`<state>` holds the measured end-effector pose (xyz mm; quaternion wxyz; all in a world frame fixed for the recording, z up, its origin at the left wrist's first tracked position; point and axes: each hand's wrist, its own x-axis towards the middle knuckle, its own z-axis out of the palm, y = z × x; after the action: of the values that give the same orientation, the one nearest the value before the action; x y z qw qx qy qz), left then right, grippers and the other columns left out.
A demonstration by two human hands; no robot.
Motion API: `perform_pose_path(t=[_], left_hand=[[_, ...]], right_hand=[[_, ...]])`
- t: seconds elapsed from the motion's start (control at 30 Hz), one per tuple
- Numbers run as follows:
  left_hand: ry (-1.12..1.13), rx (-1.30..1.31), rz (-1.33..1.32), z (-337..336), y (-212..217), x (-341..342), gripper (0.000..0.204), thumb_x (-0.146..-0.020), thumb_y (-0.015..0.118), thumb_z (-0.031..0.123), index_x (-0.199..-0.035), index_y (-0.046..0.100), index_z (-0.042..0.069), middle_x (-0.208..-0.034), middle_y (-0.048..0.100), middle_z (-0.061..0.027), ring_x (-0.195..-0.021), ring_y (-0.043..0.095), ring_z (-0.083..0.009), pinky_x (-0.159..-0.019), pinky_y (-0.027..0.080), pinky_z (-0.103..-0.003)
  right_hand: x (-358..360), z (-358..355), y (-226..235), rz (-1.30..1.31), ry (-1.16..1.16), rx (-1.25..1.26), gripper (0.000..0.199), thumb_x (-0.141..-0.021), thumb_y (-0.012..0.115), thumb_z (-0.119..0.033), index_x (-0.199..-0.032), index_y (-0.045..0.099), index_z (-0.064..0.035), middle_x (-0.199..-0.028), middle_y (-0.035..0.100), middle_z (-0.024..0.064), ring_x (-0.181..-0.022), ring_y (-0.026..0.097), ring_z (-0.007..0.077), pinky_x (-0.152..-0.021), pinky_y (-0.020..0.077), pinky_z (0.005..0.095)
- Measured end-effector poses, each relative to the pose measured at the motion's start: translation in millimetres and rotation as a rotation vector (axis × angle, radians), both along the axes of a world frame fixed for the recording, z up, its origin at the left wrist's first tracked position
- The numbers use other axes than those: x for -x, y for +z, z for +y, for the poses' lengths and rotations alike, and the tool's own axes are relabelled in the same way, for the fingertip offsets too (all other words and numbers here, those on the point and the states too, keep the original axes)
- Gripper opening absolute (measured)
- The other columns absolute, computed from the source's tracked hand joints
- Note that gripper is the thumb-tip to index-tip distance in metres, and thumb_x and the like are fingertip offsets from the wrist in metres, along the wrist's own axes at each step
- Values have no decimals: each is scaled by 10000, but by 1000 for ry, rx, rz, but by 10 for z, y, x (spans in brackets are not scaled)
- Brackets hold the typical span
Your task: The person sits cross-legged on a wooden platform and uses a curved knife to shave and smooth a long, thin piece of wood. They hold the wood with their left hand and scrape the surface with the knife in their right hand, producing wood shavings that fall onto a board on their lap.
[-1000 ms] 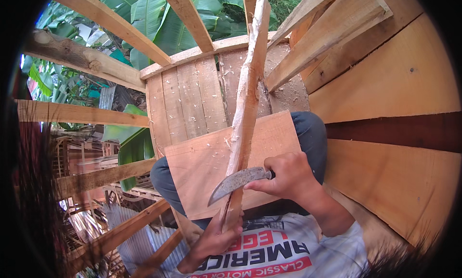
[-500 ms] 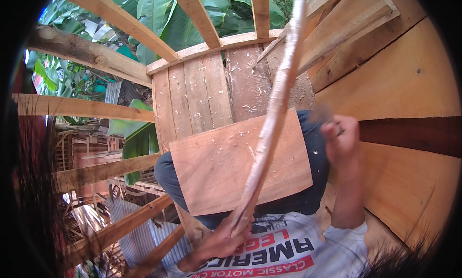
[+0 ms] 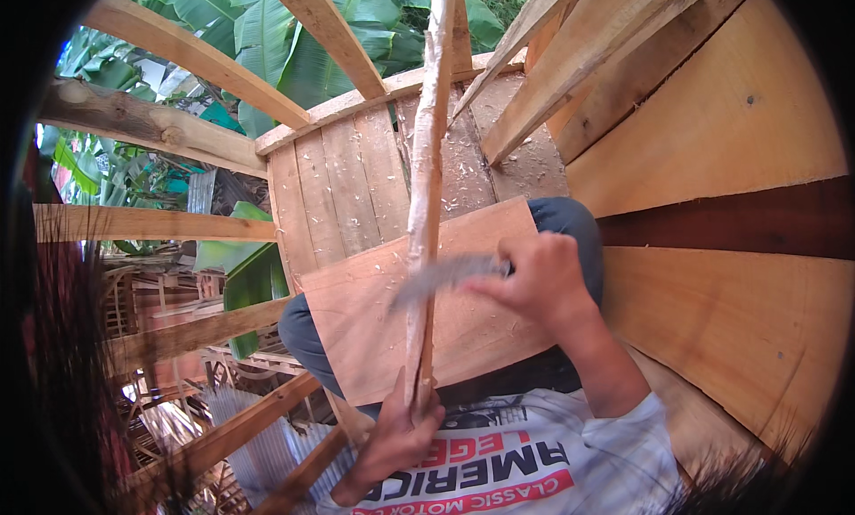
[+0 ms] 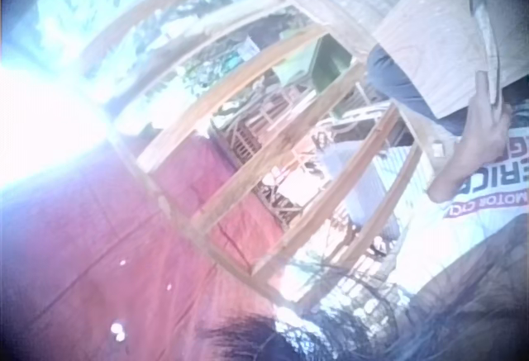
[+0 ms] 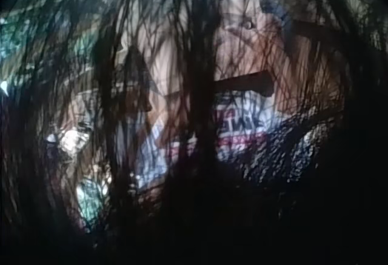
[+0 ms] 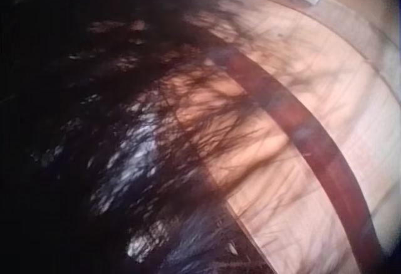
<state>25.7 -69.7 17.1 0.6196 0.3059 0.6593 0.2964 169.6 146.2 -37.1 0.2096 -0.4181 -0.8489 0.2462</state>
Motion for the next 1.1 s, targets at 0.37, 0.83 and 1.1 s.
perform_pose_path(t=[0.37, 0.83, 1.1], left_hand=[[170, 132, -280, -65, -98, 145, 332, -833, 550, 3, -1139, 422, -2, -806, 504, -55, -735, 496, -128, -689, 426, -273], [-94, -5, -358, -186, -44, -81, 362, -816, 535, -23, -1153, 404, 2, -744, 464, -40, -665, 470, -125, -648, 429, -269], [313, 110, -475, -265, -135, 97, 317, -853, 555, 34, -1145, 439, -11, -865, 504, -36, -756, 488, -103, -682, 430, -252]], right_hand=[[-140, -284, 73, -61, 125, 192, 645, -645, 678, -677, -558, 572, -47, -503, 523, 139, -522, 585, 333, -491, 460, 377], [-281, 476, -359, 344, -411, 286, 722, -822, 536, -667, -527, 370, -30, -460, 314, -7, -444, 351, 100, -425, 282, 331], [-213, -141, 96, 49, -18, 236, 656, -695, 663, -656, -554, 536, -28, -497, 483, 150, -476, 513, 342, -474, 422, 383]])
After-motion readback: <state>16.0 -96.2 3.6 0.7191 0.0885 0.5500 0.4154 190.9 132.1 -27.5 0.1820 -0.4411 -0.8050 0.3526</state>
